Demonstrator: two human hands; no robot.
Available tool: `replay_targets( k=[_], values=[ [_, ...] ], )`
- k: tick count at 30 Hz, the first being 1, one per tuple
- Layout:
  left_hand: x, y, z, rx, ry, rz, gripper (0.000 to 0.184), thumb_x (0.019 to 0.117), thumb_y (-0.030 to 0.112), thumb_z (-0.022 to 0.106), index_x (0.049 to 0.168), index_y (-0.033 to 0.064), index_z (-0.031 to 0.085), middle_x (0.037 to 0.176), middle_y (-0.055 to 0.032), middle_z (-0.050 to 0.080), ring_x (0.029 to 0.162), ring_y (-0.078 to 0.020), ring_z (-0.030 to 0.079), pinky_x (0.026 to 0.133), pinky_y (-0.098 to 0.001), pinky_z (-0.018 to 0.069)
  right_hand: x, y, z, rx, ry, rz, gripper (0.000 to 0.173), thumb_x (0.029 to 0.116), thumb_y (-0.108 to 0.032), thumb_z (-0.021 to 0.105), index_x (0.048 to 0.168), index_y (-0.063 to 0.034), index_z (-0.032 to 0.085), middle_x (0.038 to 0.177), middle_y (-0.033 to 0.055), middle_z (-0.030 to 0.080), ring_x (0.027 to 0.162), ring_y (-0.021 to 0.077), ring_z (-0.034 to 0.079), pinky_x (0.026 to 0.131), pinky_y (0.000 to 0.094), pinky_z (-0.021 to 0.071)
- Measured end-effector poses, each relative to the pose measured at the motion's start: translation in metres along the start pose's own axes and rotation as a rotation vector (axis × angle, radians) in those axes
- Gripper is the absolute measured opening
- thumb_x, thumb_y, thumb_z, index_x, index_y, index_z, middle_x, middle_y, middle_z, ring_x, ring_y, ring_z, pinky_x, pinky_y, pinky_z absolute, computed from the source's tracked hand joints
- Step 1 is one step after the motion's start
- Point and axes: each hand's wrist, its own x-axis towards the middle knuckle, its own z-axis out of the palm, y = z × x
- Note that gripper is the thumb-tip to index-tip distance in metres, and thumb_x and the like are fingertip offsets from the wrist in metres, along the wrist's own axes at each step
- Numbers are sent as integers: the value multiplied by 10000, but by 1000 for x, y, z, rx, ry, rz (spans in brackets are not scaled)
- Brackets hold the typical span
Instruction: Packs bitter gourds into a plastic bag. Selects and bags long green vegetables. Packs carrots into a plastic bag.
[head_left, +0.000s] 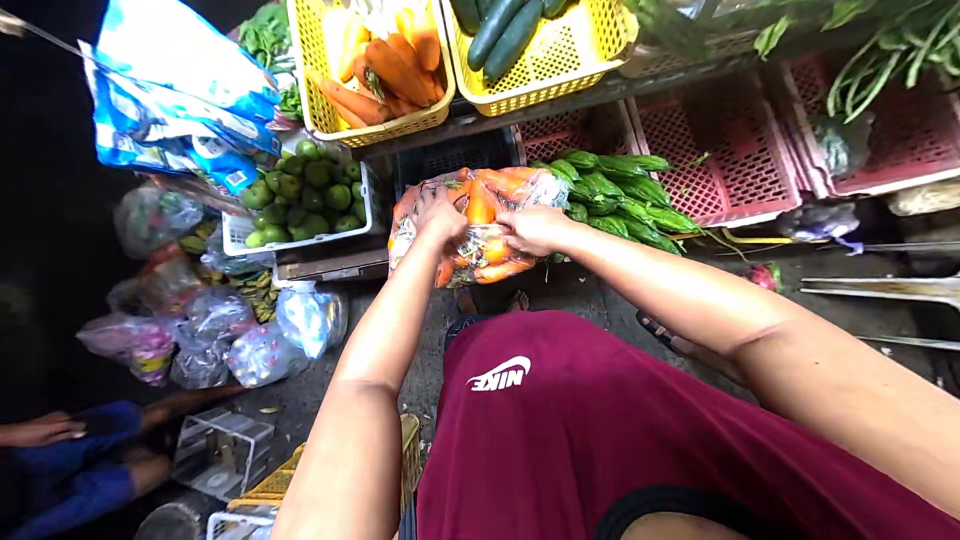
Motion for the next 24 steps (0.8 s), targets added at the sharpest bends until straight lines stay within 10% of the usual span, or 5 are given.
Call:
replay_targets(
  k=[14,24],
  values=[
    [10,-110,-10,-235,157,-182,523,884,291,711,1377,139,623,1384,-193,608,1284,-409,577,1023,-679,468,-55,79,3,-49,21,152,306,1011,-392,613,1288,-264,637,1008,86,742,997,338,710,845,609,558],
    [-29,-53,-74,-596,250,322,364,999,236,656,1342,115,651,1349,-74,664,1203,-192,656,1040,-462,538,-27,24,-10,125,-65,248,473,1008,-456,568,1416,-219,603,1271,191,682,1226,423,620,998,679,470]
  ],
)
